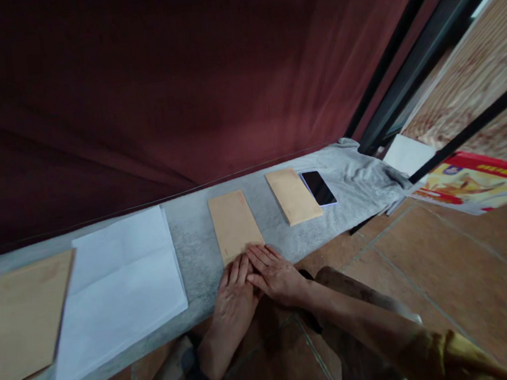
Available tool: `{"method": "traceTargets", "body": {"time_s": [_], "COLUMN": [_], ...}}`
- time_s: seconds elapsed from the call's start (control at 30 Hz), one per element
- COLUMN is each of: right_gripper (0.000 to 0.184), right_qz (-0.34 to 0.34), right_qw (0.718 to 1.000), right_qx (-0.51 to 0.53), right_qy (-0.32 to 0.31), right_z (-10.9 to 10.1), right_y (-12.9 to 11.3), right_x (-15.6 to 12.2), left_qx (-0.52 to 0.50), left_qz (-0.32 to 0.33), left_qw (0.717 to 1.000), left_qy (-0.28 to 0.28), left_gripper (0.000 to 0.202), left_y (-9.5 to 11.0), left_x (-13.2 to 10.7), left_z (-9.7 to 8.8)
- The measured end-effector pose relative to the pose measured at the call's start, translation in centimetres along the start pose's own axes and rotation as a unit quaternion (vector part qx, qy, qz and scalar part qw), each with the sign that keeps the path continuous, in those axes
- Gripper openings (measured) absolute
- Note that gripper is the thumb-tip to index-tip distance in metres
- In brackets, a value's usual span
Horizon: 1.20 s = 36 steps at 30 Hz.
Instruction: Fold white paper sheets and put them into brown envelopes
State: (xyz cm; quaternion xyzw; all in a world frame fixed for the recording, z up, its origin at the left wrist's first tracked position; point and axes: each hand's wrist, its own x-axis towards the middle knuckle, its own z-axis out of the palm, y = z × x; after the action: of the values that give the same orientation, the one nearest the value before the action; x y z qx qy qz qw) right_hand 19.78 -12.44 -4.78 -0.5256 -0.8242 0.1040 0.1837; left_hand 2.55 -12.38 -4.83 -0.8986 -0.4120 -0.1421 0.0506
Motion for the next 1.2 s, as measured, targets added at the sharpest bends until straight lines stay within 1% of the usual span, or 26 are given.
{"method": "traceTargets", "body": {"time_s": [0.1,0.27,0.57,0.73,0.9,1.03,1.13,1.2], "right_gripper": [0.061,0.063,0.069,0.066,0.064,0.064,0.061,0.056], "right_qz": [0.007,0.003,0.056,0.063,0.072,0.074,0.087,0.095], "right_qw": [1.000,0.999,0.995,0.992,0.991,0.991,0.990,0.991], "right_qx": [-0.013,-0.035,-0.086,-0.104,-0.112,-0.111,-0.103,-0.091], "right_qy": [-0.005,-0.018,-0.019,-0.019,-0.030,-0.033,-0.034,-0.035], "right_z": [-0.1,-1.0,-1.1,-1.4,-1.8,-2.1,-2.5,-2.8], "right_y": [0.1,0.6,0.7,1.0,1.0,0.7,0.6,0.6], "right_x": [-0.5,-0.9,-2.0,-2.3,-2.2,-1.9,-1.7,-1.5], "left_qx": [0.001,0.005,0.025,0.026,0.016,0.007,0.016,0.022], "left_qz": [-0.011,-0.044,-0.093,-0.104,-0.117,-0.103,-0.094,-0.092], "left_qw": [1.000,0.998,0.991,0.988,0.988,0.991,0.991,0.990], "left_qy": [-0.011,-0.048,-0.089,-0.109,-0.103,-0.088,-0.096,-0.105], "left_gripper": [0.048,0.047,0.048,0.045,0.044,0.052,0.053,0.051], "left_y": [-0.1,-0.4,-0.4,-0.4,-0.5,-0.5,-0.4,-0.3], "left_x": [0.0,0.5,0.2,0.3,0.2,0.3,0.7,0.9], "left_z": [0.0,-1.0,-2.2,-2.7,-2.5,-2.5,-2.7,-2.9]}}
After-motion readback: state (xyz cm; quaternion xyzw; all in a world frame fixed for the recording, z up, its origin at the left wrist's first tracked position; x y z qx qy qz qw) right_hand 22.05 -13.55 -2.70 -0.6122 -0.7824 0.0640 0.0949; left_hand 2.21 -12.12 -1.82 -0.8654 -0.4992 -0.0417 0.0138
